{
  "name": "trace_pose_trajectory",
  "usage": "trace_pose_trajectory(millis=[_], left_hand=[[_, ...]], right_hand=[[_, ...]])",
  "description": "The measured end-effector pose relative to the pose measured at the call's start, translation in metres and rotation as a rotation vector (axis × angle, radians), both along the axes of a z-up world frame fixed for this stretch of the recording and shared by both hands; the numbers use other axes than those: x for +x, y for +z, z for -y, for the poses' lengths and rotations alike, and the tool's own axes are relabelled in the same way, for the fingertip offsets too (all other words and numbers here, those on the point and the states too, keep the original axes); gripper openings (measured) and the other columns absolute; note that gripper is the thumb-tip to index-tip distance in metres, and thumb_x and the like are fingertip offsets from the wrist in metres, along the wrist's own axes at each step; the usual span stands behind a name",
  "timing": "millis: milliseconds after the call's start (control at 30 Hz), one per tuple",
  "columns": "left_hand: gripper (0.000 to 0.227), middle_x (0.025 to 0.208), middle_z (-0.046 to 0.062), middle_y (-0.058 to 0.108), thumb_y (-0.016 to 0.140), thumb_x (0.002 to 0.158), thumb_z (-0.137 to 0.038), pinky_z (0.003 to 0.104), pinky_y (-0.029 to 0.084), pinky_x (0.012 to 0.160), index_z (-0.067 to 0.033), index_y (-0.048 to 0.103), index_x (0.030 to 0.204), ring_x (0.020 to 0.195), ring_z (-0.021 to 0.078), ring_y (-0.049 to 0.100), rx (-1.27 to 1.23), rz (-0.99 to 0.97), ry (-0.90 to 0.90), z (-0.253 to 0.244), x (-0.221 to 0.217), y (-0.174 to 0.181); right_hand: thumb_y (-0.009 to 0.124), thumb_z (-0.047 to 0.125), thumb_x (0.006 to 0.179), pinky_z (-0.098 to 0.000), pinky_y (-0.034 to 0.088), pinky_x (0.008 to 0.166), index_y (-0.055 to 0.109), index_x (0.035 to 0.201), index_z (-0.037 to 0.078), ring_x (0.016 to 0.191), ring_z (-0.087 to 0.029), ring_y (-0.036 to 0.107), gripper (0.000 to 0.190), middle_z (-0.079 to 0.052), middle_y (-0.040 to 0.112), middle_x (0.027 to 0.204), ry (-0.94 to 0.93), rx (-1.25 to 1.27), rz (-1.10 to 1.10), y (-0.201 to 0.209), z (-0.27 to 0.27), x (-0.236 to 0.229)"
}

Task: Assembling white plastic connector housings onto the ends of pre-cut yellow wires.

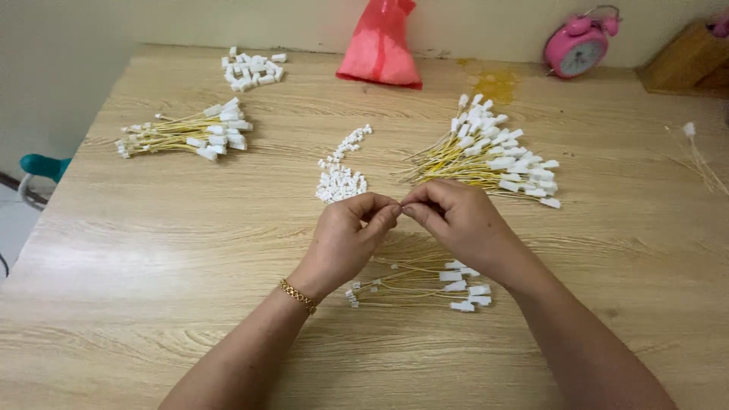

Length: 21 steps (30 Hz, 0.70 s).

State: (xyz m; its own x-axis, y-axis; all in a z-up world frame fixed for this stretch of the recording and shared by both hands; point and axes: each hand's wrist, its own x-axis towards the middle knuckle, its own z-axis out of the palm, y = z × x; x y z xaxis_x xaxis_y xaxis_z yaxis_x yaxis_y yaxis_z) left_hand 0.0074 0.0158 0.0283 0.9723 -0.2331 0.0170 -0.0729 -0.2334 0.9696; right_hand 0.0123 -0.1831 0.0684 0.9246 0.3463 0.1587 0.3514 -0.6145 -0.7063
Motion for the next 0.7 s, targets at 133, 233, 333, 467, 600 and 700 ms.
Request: trace_pose_trajectory(millis=[133,233,333,467,600,700], left_hand=[[0.025,0.088,0.002,0.076,0.071,0.096,-0.023,0.023,0.054,0.065,-0.0057,0.076,0.114,0.076,0.0057,0.062,-0.022,-0.045,-0.006,0.003,0.004,-0.009],[0.026,0.094,0.001,0.077,0.068,0.096,-0.019,0.024,0.054,0.067,-0.0049,0.073,0.117,0.079,0.0055,0.064,-0.194,-0.165,-0.004,0.007,0.009,-0.024],[0.024,0.098,0.002,0.077,0.067,0.097,-0.016,0.021,0.057,0.079,-0.0025,0.072,0.117,0.090,0.0048,0.069,-0.256,-0.123,-0.007,0.009,0.010,-0.031],[0.019,0.098,0.004,0.074,0.068,0.098,-0.014,0.024,0.057,0.080,0.0008,0.070,0.110,0.090,0.0087,0.067,-0.419,-0.189,0.022,0.011,0.012,-0.036],[0.018,0.097,0.005,0.074,0.066,0.100,-0.013,0.026,0.056,0.080,0.0007,0.070,0.110,0.090,0.0102,0.067,-0.417,-0.192,0.015,0.010,0.012,-0.040],[0.017,0.099,0.004,0.074,0.066,0.098,-0.012,0.025,0.058,0.085,0.0001,0.071,0.109,0.093,0.0096,0.069,-0.440,-0.184,0.041,0.013,0.010,-0.039]], right_hand=[[0.069,0.019,0.095,-0.0285,0.052,0.065,0.073,0.104,0.006,0.073,-0.010,0.064,0.016,-0.002,0.073,0.085,-0.050,0.063,-0.109,-0.017,0.001,0.009],[0.069,0.021,0.096,-0.0264,0.050,0.063,0.072,0.105,0.006,0.072,-0.007,0.059,0.018,0.000,0.070,0.084,-0.105,0.130,-0.173,-0.030,0.004,0.012],[0.069,0.022,0.096,-0.0247,0.050,0.063,0.072,0.105,0.006,0.072,-0.005,0.057,0.018,0.001,0.069,0.083,-0.112,0.182,-0.161,-0.033,0.003,0.008],[0.070,0.020,0.096,-0.0231,0.052,0.065,0.072,0.104,0.006,0.074,-0.004,0.061,0.017,0.002,0.072,0.086,-0.099,0.271,-0.204,-0.033,0.002,0.006],[0.072,0.018,0.093,-0.0227,0.054,0.067,0.074,0.103,0.005,0.076,-0.004,0.064,0.017,0.001,0.074,0.087,-0.077,0.259,-0.199,-0.033,0.004,0.004],[0.072,0.019,0.094,-0.0232,0.052,0.066,0.075,0.103,0.004,0.075,-0.005,0.062,0.017,0.000,0.074,0.087,-0.092,0.280,-0.221,-0.032,0.003,0.004]])
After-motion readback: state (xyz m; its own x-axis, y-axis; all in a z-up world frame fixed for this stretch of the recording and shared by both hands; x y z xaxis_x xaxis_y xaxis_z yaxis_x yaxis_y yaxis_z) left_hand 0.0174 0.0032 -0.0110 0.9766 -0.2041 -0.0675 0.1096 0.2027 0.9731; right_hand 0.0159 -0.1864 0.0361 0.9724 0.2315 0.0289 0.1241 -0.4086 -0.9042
